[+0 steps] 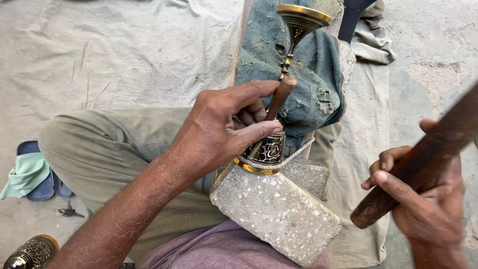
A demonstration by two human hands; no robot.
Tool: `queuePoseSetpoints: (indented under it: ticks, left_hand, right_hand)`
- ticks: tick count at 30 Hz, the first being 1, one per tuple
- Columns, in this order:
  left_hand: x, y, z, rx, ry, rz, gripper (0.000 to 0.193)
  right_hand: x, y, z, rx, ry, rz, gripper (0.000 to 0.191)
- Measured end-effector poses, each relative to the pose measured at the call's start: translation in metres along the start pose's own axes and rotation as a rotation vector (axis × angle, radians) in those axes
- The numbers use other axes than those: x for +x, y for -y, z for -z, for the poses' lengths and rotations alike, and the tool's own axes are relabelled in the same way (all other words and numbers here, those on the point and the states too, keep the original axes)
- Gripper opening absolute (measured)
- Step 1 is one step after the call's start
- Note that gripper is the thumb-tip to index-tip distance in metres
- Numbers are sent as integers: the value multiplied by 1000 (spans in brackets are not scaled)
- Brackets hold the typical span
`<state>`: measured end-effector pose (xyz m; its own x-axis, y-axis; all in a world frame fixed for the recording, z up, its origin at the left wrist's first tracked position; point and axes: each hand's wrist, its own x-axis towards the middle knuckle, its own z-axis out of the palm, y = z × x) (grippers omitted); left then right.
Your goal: The person sits on the ground holding a wooden punch against the base of an ornate brass object resting on a stone block, and repeatedly strikes the punch with a wooden mallet to shape the metal. They reposition the punch around the object's base and continue hammering.
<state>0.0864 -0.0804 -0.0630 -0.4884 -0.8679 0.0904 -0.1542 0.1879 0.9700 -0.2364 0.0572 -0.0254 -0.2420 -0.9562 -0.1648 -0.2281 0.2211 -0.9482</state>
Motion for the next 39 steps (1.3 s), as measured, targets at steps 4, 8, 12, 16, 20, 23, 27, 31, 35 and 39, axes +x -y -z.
queuePoseSetpoints:
  ticks: [4, 8, 12, 16, 20, 23, 27, 31, 35, 39]
  left_hand:
    - [1, 0, 3, 18, 43, 45, 56]
    - [-1, 0, 8, 92, 6, -198, 55]
    - [-2, 2, 11, 73, 8, -191, 54]
    - [-3, 9, 11, 49, 17, -251, 52]
    - [-2, 6, 10, 143, -1, -184, 53]
    - [-2, -9, 15, 137, -76, -273, 54]
    - [-26, -19, 40, 31, -231, -157, 51]
    - [-47, -3, 42, -127, -248, 9, 54]
    - [-63, 5, 29, 76, -199, -12, 46]
    - [-65, -5, 16, 200, -120, -99, 41]
  right_hand:
    - [18, 34, 3, -714, -10, -17, 45]
    - [34, 39, 16, -966, 50, 90, 21]
    - [52, 33, 27, -1260, 39, -312, 19]
    - [61, 45, 32, -1209, 159, 54, 53]
    - [55, 58, 22, -999, 49, -23, 72]
    - [35, 51, 9, -1020, 97, 119, 65]
    - [8, -7, -10, -337, -128, -24, 63]
    - [-8, -91, -23, -317, -109, -532, 55]
    - [-45, -122, -27, -397, -72, -344, 53]
    - [-43, -86, -28, -221, -185, 189, 21]
